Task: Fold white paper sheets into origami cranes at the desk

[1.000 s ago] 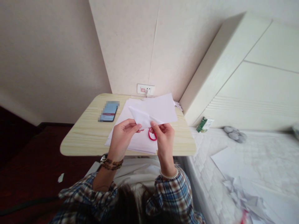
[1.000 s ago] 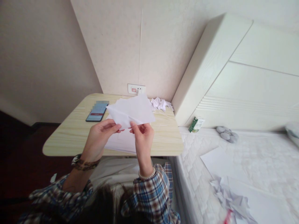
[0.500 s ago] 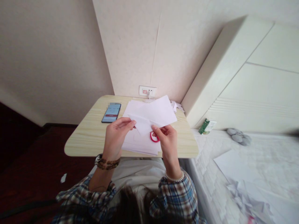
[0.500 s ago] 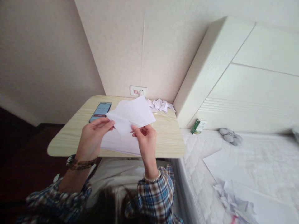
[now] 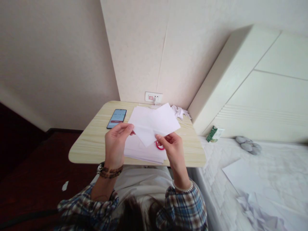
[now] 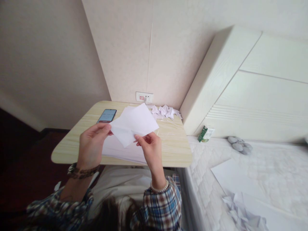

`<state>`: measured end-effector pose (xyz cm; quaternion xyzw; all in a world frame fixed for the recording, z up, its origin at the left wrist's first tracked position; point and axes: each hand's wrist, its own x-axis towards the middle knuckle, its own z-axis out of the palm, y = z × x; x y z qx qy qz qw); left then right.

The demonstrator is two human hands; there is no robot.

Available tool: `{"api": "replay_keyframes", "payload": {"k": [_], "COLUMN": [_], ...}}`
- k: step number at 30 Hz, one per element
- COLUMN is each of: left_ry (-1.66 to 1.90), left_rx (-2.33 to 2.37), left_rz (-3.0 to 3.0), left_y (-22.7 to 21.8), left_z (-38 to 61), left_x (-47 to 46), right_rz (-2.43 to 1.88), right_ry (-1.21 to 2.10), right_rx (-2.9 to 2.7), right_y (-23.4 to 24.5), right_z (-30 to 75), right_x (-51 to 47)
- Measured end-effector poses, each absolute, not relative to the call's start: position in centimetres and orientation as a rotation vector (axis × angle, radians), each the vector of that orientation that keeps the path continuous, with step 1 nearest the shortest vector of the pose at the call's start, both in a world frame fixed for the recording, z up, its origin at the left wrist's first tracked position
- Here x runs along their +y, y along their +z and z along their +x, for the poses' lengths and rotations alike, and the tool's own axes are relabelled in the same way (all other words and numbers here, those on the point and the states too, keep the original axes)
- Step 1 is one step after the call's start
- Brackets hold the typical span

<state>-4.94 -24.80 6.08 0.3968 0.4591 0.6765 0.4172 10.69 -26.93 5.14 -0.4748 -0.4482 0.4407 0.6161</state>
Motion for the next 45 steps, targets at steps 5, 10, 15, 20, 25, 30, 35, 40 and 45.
{"api": "replay_keyframes", "payload": {"k": [5, 10, 15, 20, 25, 30, 35, 40, 45], "left_ry": [1.659, 1.525, 1.537, 1.573, 1.461, 1.277, 1.268, 1.318, 1.391], "left_rx": [1.071, 1.054, 1.050, 1.037, 1.061, 1.107, 1.182, 1.220, 1.276], "left_rz": [0.952, 0.951, 0.987, 0.967, 0.981, 1.130, 1.240, 1.386, 1.558], "left_y": [6.1, 6.6, 6.7, 6.6, 6.6, 6.6, 6.4, 6.1, 6.1], "left_z": [-4.1, -3.1, -2.6, -2.4, -2.7, -3.8, -4.5, -3.9, -2.9], "left_x": [-25.3, -25.9, -26.2, -26.5, -26.5, -26.1, -25.9, -26.2, -26.9], "right_rz": [-1.093, -1.029, -0.987, -0.978, -0.902, -0.948, -1.001, -0.852, -0.876], "right_ry": [1.008, 1.032, 1.113, 1.032, 0.971, 0.970, 0.968, 1.122, 1.267], "right_rx": [-0.994, -0.948, -0.786, -0.799, -0.806, -0.890, -0.942, -0.841, -0.684], "right_y": [5.1, 5.2, 5.1, 4.4, 4.5, 5.1, 5.5, 5.6, 5.5], "right_z": [10.5, 10.0, 9.4, 9.8, 10.5, 11.0, 11.7, 11.4, 9.9], "right_x": [-26.8, -26.8, -26.9, -26.8, -26.8, -27.0, -27.2, -27.2, -27.4]}}
